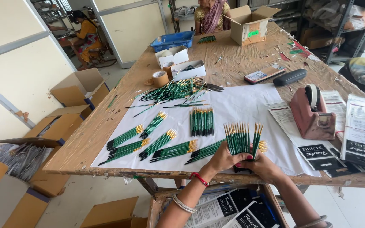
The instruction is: The recorder sorts and arranges a large quantity of thin green brushes on a work table, occasionally checking packaging materials in a box.
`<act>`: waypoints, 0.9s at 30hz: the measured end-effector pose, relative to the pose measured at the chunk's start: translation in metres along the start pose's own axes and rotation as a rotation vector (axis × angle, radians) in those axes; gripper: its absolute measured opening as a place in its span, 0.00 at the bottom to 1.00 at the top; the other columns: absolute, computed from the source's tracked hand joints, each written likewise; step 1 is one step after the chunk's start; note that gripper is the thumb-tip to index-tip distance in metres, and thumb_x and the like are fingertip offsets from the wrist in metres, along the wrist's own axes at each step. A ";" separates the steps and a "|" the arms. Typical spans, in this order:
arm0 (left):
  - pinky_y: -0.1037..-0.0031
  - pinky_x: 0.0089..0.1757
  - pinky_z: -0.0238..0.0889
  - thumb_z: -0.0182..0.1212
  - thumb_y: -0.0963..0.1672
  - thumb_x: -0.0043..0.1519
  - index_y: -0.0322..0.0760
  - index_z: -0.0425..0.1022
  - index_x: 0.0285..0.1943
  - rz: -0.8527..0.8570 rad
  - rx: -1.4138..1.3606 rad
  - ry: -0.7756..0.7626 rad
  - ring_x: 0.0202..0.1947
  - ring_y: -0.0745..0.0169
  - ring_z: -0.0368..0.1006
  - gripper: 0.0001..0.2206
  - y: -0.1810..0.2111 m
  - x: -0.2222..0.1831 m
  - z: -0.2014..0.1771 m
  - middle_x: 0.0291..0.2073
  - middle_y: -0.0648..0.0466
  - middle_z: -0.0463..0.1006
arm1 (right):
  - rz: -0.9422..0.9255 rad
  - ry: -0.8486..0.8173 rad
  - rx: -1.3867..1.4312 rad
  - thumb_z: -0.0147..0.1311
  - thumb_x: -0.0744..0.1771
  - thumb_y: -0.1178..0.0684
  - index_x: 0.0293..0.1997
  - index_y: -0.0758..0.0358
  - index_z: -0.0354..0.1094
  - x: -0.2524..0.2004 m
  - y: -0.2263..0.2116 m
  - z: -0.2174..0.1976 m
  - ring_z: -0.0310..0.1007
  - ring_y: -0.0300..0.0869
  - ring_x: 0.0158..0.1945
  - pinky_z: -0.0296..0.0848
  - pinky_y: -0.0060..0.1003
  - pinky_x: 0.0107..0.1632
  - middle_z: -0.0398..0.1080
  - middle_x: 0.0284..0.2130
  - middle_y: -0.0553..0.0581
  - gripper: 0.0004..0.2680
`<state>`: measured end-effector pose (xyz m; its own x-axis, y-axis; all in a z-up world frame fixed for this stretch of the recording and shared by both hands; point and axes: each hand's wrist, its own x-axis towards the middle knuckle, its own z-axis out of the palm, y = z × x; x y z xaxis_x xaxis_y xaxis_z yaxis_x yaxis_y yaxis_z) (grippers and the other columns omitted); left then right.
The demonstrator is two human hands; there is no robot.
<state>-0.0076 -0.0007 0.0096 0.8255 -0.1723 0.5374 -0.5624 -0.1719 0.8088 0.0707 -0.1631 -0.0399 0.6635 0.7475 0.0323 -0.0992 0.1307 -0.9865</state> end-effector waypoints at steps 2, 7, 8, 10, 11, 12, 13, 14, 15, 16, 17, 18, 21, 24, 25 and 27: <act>0.75 0.48 0.72 0.68 0.42 0.65 0.36 0.79 0.53 0.019 0.010 -0.047 0.44 0.72 0.77 0.10 0.000 -0.001 -0.002 0.44 0.57 0.83 | 0.052 0.010 -0.017 0.59 0.63 0.66 0.51 0.63 0.69 -0.002 -0.005 0.002 0.77 0.40 0.43 0.81 0.40 0.47 0.76 0.41 0.55 0.13; 0.74 0.48 0.71 0.67 0.43 0.66 0.37 0.79 0.55 0.019 0.056 -0.121 0.45 0.70 0.75 0.10 -0.008 0.000 -0.008 0.44 0.58 0.82 | 0.064 0.000 -0.139 0.61 0.64 0.64 0.50 0.67 0.72 0.004 0.010 -0.007 0.77 0.40 0.44 0.80 0.39 0.48 0.78 0.40 0.56 0.10; 0.74 0.48 0.72 0.66 0.43 0.66 0.37 0.79 0.55 0.032 0.076 -0.158 0.46 0.70 0.76 0.10 -0.006 0.001 -0.009 0.46 0.59 0.82 | 0.051 -0.001 -0.171 0.61 0.64 0.63 0.50 0.66 0.71 0.001 0.006 -0.005 0.77 0.39 0.44 0.80 0.38 0.47 0.78 0.40 0.55 0.10; 0.74 0.49 0.72 0.65 0.44 0.66 0.37 0.78 0.56 0.071 0.050 -0.165 0.47 0.69 0.76 0.11 0.007 0.003 -0.008 0.46 0.57 0.82 | 0.027 -0.027 -0.175 0.60 0.64 0.63 0.50 0.65 0.72 0.001 0.003 -0.003 0.77 0.39 0.44 0.80 0.37 0.48 0.79 0.40 0.56 0.10; 0.73 0.50 0.72 0.65 0.44 0.67 0.36 0.77 0.57 0.109 0.022 -0.174 0.48 0.68 0.76 0.12 0.013 0.005 -0.008 0.47 0.56 0.81 | 0.005 -0.053 -0.179 0.60 0.64 0.62 0.49 0.65 0.72 0.001 0.001 -0.002 0.78 0.38 0.43 0.80 0.36 0.48 0.79 0.40 0.56 0.10; 0.73 0.50 0.72 0.65 0.44 0.67 0.36 0.77 0.57 0.108 0.022 -0.174 0.48 0.68 0.76 0.12 0.019 0.004 -0.007 0.47 0.56 0.81 | 0.005 -0.052 -0.177 0.60 0.64 0.62 0.49 0.65 0.72 -0.001 -0.002 0.000 0.78 0.38 0.43 0.80 0.36 0.48 0.79 0.40 0.56 0.10; 0.71 0.38 0.71 0.65 0.45 0.66 0.36 0.78 0.55 -0.127 0.073 -0.148 0.38 0.67 0.76 0.12 0.025 0.004 -0.006 0.39 0.55 0.80 | 0.007 -0.035 -0.157 0.60 0.64 0.63 0.49 0.65 0.71 -0.002 -0.004 0.002 0.79 0.39 0.42 0.80 0.37 0.47 0.79 0.39 0.57 0.10; 0.69 0.26 0.70 0.64 0.45 0.64 0.36 0.78 0.52 -0.363 0.123 -0.127 0.28 0.66 0.75 0.12 0.032 0.003 -0.004 0.31 0.54 0.79 | 0.008 -0.016 -0.137 0.60 0.63 0.64 0.48 0.65 0.70 -0.003 -0.007 0.004 0.80 0.40 0.41 0.81 0.38 0.46 0.80 0.37 0.57 0.10; 0.69 0.26 0.70 0.64 0.45 0.64 0.36 0.78 0.52 -0.363 0.122 -0.128 0.28 0.66 0.75 0.12 0.026 0.001 -0.005 0.31 0.54 0.79 | 0.008 -0.015 -0.136 0.60 0.63 0.64 0.48 0.65 0.70 -0.002 -0.004 0.002 0.80 0.40 0.41 0.81 0.38 0.46 0.80 0.37 0.57 0.10; 0.70 0.25 0.70 0.66 0.46 0.64 0.33 0.78 0.49 -0.326 0.092 -0.106 0.26 0.67 0.75 0.12 0.021 -0.001 -0.005 0.28 0.53 0.78 | -0.006 -0.033 -0.127 0.60 0.64 0.64 0.45 0.67 0.72 -0.001 -0.001 0.000 0.80 0.40 0.40 0.81 0.38 0.46 0.80 0.35 0.57 0.08; 0.71 0.24 0.71 0.67 0.47 0.64 0.30 0.78 0.46 -0.288 0.061 -0.084 0.24 0.68 0.74 0.13 0.015 -0.004 -0.006 0.26 0.52 0.78 | -0.021 -0.051 -0.119 0.60 0.64 0.64 0.43 0.68 0.73 0.000 0.003 -0.003 0.80 0.41 0.39 0.81 0.38 0.45 0.80 0.34 0.58 0.06; 0.71 0.24 0.71 0.67 0.47 0.64 0.30 0.78 0.46 -0.289 0.061 -0.083 0.24 0.68 0.74 0.13 0.015 -0.006 -0.007 0.26 0.52 0.78 | -0.020 -0.052 -0.119 0.60 0.64 0.64 0.43 0.68 0.73 0.000 0.002 -0.002 0.80 0.41 0.39 0.81 0.38 0.45 0.80 0.34 0.58 0.06; 0.75 0.29 0.67 0.65 0.50 0.65 0.31 0.76 0.48 -0.076 0.085 0.017 0.25 0.72 0.70 0.16 -0.059 -0.032 -0.035 0.32 0.56 0.79 | -0.061 -0.031 -0.232 0.64 0.63 0.65 0.41 0.69 0.76 -0.002 -0.005 0.002 0.76 0.39 0.37 0.77 0.37 0.42 0.79 0.32 0.57 0.06; 0.83 0.29 0.51 0.50 0.48 0.76 0.31 0.70 0.34 -0.040 0.022 0.299 0.26 0.74 0.55 0.20 -0.142 -0.044 -0.037 0.22 0.59 0.61 | -0.048 -0.026 -0.137 0.63 0.61 0.65 0.43 0.68 0.76 -0.004 -0.014 0.009 0.79 0.39 0.38 0.80 0.37 0.44 0.81 0.33 0.55 0.08; 0.81 0.33 0.60 0.53 0.49 0.75 0.32 0.75 0.43 -0.024 -0.015 0.378 0.29 0.74 0.64 0.16 -0.077 -0.031 -0.028 0.27 0.59 0.70 | -0.055 -0.035 -0.142 0.63 0.61 0.65 0.43 0.68 0.76 -0.004 -0.014 0.009 0.79 0.39 0.38 0.80 0.36 0.44 0.81 0.34 0.55 0.09; 0.79 0.37 0.69 0.55 0.50 0.73 0.33 0.80 0.52 -0.013 -0.050 0.453 0.33 0.75 0.72 0.16 -0.002 -0.019 -0.015 0.32 0.59 0.79 | -0.060 -0.040 -0.142 0.63 0.61 0.65 0.44 0.69 0.77 -0.005 -0.015 0.010 0.79 0.38 0.39 0.80 0.36 0.44 0.81 0.34 0.55 0.09</act>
<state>-0.0217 0.0173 0.0014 0.7763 0.2732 0.5680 -0.5578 -0.1218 0.8210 0.0619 -0.1625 -0.0237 0.6346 0.7669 0.0956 0.0473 0.0849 -0.9953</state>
